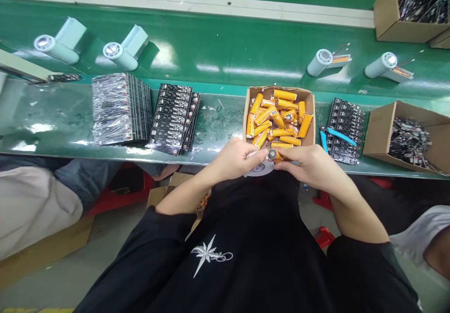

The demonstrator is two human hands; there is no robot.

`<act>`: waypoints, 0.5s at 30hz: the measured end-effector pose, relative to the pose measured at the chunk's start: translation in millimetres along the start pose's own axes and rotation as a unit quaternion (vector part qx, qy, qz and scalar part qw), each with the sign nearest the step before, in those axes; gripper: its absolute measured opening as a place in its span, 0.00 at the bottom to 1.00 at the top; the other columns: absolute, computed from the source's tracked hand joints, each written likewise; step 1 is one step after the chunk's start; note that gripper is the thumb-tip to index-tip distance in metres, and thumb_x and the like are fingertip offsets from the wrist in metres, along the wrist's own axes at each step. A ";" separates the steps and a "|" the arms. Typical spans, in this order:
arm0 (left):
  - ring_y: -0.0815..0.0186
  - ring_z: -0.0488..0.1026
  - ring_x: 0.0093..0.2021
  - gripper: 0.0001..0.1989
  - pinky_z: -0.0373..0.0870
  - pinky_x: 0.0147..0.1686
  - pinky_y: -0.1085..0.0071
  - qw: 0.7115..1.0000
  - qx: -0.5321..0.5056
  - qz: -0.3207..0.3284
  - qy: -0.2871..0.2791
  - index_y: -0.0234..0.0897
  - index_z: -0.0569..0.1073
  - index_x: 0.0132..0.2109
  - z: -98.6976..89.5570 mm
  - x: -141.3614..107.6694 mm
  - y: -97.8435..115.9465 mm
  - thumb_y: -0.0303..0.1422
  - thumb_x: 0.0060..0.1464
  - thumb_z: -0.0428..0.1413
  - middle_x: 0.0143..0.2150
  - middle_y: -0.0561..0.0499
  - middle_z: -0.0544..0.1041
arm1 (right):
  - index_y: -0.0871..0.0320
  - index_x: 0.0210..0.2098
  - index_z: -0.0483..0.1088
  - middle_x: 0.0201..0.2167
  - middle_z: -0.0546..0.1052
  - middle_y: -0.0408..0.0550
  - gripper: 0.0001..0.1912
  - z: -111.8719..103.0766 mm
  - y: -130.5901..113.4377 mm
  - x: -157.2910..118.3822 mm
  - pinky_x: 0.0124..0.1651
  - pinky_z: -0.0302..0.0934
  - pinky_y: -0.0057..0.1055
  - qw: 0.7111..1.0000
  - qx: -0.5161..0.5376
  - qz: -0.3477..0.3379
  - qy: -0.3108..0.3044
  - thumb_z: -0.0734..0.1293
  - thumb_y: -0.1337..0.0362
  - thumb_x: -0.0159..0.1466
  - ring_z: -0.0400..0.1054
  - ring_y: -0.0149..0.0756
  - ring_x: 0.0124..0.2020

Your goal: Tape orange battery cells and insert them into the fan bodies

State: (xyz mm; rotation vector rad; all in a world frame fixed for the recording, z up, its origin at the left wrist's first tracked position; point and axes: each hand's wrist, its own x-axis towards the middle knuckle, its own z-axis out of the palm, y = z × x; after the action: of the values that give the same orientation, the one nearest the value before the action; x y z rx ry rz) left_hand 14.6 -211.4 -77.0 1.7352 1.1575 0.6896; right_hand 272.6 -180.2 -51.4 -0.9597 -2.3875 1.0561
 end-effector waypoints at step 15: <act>0.63 0.72 0.26 0.32 0.72 0.29 0.65 0.925 -0.259 -0.027 0.278 0.38 0.76 0.40 74.5 -5.5 -16.1 0.61 0.69 0.46 0.26 0.50 0.74 | 0.48 0.52 0.73 0.49 0.86 0.54 0.22 120.9 -1.3 1.7 0.48 0.83 0.53 0.777 0.310 0.068 0.544 0.76 0.43 0.68 0.85 0.52 0.46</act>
State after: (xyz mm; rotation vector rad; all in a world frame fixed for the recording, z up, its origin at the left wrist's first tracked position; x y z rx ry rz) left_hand 67.0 -242.3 -123.3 1.0784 1.2364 1.3740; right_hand 203.6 -241.2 -129.7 -1.0537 -0.9425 0.8535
